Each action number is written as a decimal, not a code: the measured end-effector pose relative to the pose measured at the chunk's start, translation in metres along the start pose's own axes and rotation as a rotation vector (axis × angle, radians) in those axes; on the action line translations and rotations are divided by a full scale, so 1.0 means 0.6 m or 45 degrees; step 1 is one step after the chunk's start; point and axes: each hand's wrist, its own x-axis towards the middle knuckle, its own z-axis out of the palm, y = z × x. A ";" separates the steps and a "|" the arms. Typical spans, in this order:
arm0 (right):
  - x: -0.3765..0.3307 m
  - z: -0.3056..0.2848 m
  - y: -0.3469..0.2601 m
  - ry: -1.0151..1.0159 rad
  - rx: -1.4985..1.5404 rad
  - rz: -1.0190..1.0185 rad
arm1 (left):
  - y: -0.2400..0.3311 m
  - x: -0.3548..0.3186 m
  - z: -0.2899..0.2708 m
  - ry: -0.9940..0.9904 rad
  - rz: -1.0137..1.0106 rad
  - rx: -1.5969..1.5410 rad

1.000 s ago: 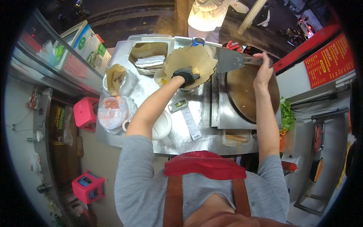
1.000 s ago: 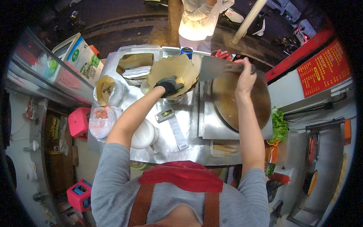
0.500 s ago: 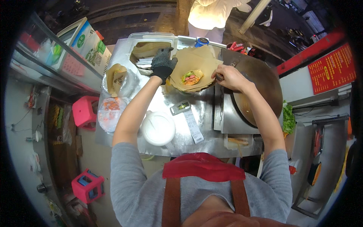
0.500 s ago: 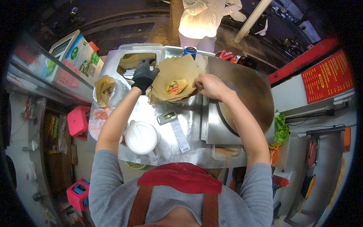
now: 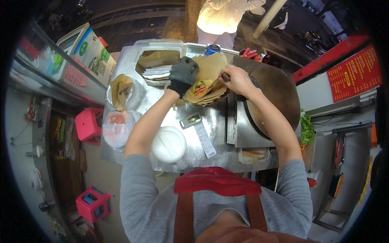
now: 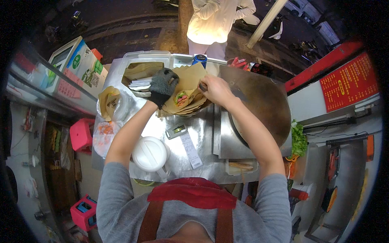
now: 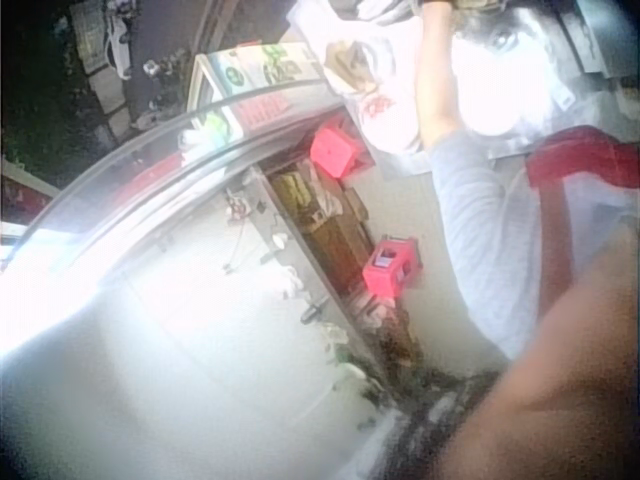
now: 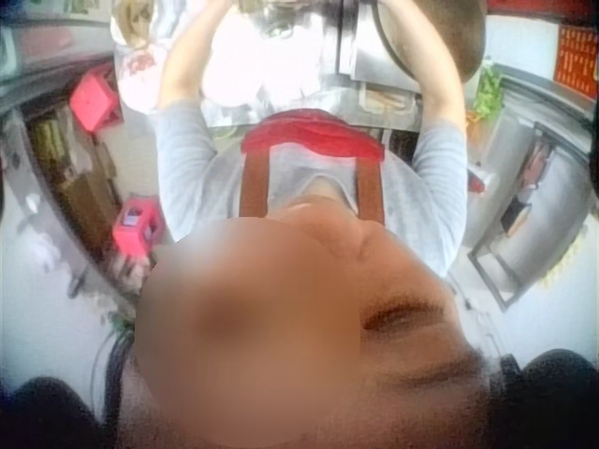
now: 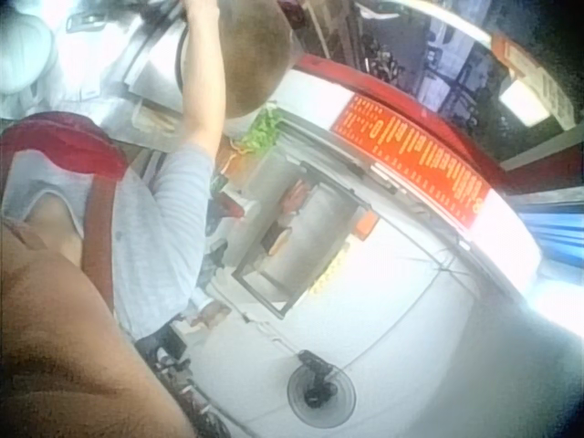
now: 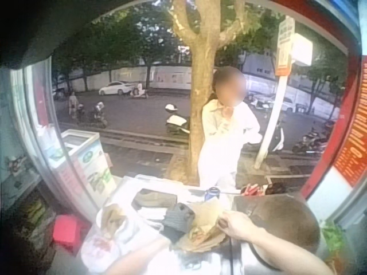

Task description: The person prepares a street food wrap on a flat griddle. They place a sausage and shredded vegetables onto a large crepe, add lettuce, fold the crepe, and cut it into pieces. They then crack an egg onto the griddle and cook it.

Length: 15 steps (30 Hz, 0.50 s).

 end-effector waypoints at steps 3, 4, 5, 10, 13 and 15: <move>0.028 0.021 -0.005 0.087 0.011 0.081 | 0.027 -0.025 0.022 -0.228 -0.198 -0.500; 0.038 0.030 -0.001 0.109 0.026 0.079 | 0.023 -0.027 0.028 -0.320 -0.315 -0.531; 0.049 0.039 0.000 0.127 0.039 0.073 | 0.018 -0.028 0.031 -0.404 -0.436 -0.564; 0.077 0.056 -0.014 0.172 0.045 0.075 | 0.017 -0.035 0.043 -0.470 -0.246 -0.242; 0.070 0.048 -0.037 0.143 0.010 0.076 | -0.031 -0.035 0.115 -0.490 -0.257 -0.145; 0.051 0.028 -0.055 0.243 0.095 0.076 | -0.016 -0.038 0.066 -0.372 -0.281 -0.108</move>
